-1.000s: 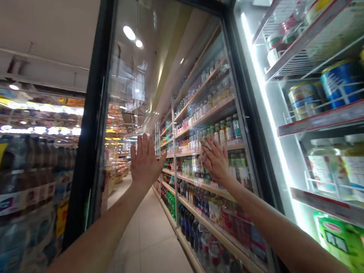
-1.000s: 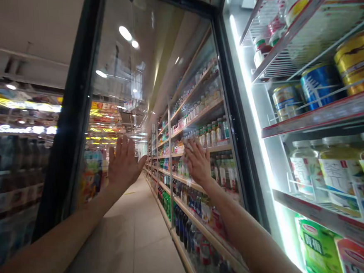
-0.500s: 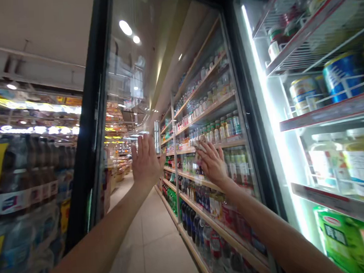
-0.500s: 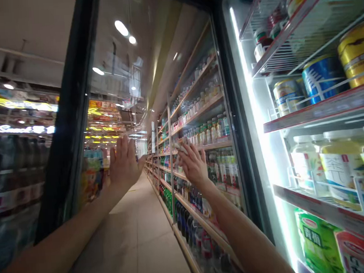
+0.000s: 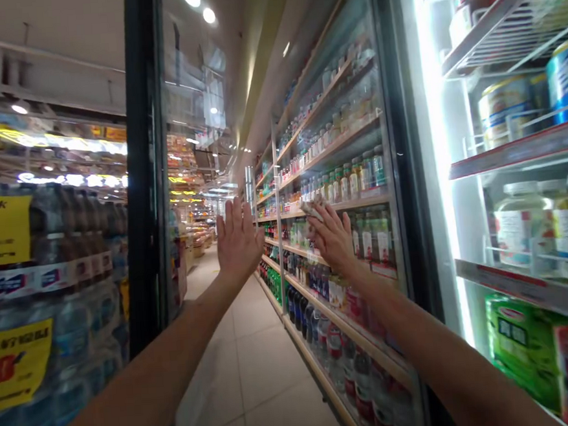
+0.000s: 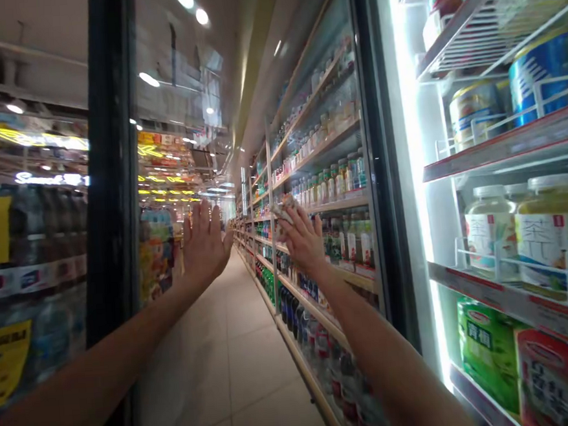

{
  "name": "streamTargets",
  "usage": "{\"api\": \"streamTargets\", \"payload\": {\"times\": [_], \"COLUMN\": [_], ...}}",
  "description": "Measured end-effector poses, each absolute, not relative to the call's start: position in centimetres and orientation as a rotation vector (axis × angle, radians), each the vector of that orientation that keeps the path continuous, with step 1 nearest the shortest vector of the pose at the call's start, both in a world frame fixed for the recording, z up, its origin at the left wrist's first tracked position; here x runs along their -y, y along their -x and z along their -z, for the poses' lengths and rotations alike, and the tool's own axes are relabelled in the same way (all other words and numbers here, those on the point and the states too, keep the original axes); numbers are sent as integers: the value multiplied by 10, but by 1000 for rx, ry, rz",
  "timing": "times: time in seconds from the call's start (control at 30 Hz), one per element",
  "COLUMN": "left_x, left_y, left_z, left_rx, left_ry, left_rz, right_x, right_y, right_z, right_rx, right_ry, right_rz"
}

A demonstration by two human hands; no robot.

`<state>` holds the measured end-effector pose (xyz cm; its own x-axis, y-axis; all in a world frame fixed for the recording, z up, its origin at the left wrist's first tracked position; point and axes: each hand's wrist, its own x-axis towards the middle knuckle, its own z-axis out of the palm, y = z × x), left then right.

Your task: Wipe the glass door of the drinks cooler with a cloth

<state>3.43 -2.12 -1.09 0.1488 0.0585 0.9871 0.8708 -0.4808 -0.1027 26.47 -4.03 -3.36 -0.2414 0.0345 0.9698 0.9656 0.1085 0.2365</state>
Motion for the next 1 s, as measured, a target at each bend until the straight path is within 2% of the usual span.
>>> {"api": "streamTargets", "payload": {"times": [0.17, 0.27, 0.4, 0.5, 0.73, 0.9, 1.0], "left_x": [19, 19, 20, 21, 20, 21, 21], "left_y": [-33, -33, -32, -30, -28, -28, -27], "left_z": [18, 19, 20, 26, 35, 35, 38], "left_rx": [872, 852, 818, 820, 809, 805, 802], "left_ry": [1704, 1718, 1754, 1746, 1729, 1731, 1728], "left_rz": [1400, 1423, 1447, 1414, 1370, 1364, 1355], "right_x": [42, 41, 40, 42, 39, 35, 38], "right_y": [-311, -304, -258, -256, -300, -234, -224], "right_z": [18, 15, 28, 34, 9, 34, 40], "right_rx": [1050, 864, 1244, 1489, 882, 1355, 1557], "right_ry": [1125, 1179, 1078, 973, 1123, 954, 907], "right_rz": [1053, 927, 1148, 1296, 1015, 1316, 1381]}}
